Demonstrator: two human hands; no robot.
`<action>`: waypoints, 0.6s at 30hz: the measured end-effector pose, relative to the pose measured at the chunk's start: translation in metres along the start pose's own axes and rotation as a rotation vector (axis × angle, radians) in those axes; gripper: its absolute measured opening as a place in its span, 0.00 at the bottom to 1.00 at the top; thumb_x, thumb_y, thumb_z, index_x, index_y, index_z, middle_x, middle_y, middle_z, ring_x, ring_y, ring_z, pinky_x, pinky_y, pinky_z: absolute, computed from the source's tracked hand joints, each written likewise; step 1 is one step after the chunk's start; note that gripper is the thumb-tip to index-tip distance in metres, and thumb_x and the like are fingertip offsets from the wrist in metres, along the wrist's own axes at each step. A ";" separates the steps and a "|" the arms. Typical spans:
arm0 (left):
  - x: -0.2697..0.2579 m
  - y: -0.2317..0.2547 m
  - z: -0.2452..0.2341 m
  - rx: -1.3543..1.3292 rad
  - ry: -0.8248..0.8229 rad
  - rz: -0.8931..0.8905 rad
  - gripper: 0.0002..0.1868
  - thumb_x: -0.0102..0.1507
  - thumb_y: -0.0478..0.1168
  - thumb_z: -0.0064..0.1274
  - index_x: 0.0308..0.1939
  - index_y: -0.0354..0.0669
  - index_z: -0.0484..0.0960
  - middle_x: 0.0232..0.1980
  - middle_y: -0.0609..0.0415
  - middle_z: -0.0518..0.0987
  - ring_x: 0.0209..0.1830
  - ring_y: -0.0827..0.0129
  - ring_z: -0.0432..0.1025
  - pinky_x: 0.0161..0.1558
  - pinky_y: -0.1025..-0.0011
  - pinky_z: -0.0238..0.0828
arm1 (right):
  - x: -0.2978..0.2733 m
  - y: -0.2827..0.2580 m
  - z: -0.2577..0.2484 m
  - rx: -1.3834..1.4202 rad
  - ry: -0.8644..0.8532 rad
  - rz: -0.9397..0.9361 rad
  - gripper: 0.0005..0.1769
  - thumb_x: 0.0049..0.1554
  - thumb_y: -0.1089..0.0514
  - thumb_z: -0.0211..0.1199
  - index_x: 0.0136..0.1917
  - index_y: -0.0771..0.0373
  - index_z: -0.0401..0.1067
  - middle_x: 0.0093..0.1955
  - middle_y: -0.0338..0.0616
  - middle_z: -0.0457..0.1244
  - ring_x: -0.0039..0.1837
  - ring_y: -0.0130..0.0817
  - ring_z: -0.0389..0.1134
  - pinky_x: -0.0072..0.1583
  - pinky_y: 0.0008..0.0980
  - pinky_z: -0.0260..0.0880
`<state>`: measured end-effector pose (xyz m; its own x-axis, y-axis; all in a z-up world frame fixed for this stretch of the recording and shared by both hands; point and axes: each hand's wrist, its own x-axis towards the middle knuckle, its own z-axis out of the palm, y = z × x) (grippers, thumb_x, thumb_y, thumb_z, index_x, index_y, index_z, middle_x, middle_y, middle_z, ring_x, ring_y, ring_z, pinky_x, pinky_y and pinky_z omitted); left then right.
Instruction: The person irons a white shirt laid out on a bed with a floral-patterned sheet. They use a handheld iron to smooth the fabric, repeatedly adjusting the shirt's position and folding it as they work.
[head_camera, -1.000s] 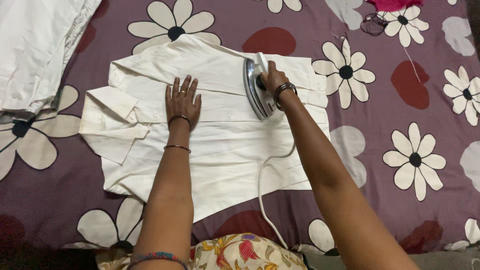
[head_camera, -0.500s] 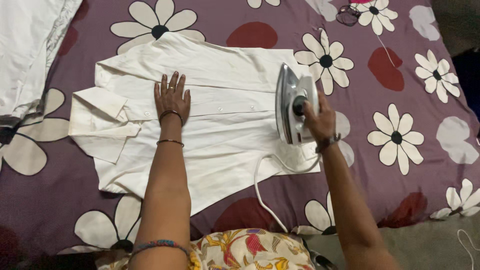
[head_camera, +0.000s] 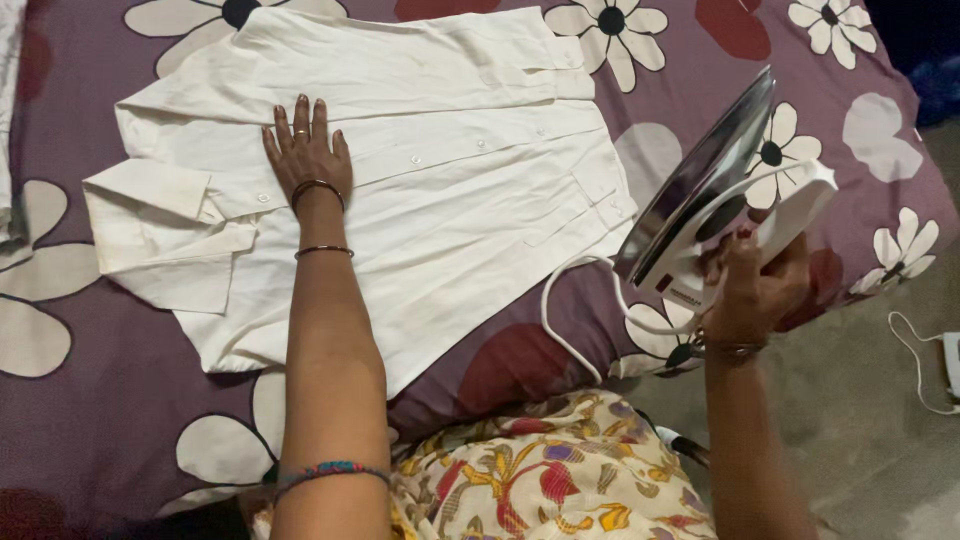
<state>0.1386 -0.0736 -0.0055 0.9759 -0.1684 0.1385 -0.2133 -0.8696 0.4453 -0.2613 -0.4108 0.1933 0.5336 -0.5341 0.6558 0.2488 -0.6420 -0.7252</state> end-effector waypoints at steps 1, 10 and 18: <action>-0.002 0.001 0.001 -0.003 0.009 0.014 0.31 0.72 0.54 0.36 0.80 0.60 0.57 0.84 0.63 0.51 0.84 0.60 0.38 0.79 0.53 0.26 | 0.005 0.001 -0.001 -0.053 0.004 -0.041 0.15 0.72 0.62 0.60 0.67 0.74 0.68 0.50 0.43 0.66 0.44 0.24 0.67 0.45 0.24 0.73; -0.001 -0.003 -0.002 0.029 0.071 0.042 0.30 0.71 0.55 0.37 0.79 0.62 0.61 0.83 0.63 0.53 0.83 0.59 0.40 0.79 0.51 0.28 | 0.112 0.029 0.167 0.364 -0.072 0.186 0.22 0.64 0.56 0.63 0.66 0.69 0.62 0.44 0.43 0.67 0.32 0.22 0.65 0.32 0.24 0.70; 0.000 -0.010 0.006 0.061 0.073 0.042 0.31 0.71 0.54 0.37 0.79 0.61 0.60 0.82 0.62 0.55 0.83 0.60 0.40 0.78 0.51 0.28 | 0.143 0.094 0.260 0.099 -0.419 0.416 0.19 0.62 0.57 0.63 0.63 0.67 0.67 0.41 0.41 0.67 0.31 0.23 0.64 0.30 0.26 0.64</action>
<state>0.1406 -0.0678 -0.0149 0.9597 -0.1730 0.2214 -0.2487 -0.8896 0.3830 0.0487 -0.4048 0.1643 0.8709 -0.4540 0.1880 0.0136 -0.3602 -0.9328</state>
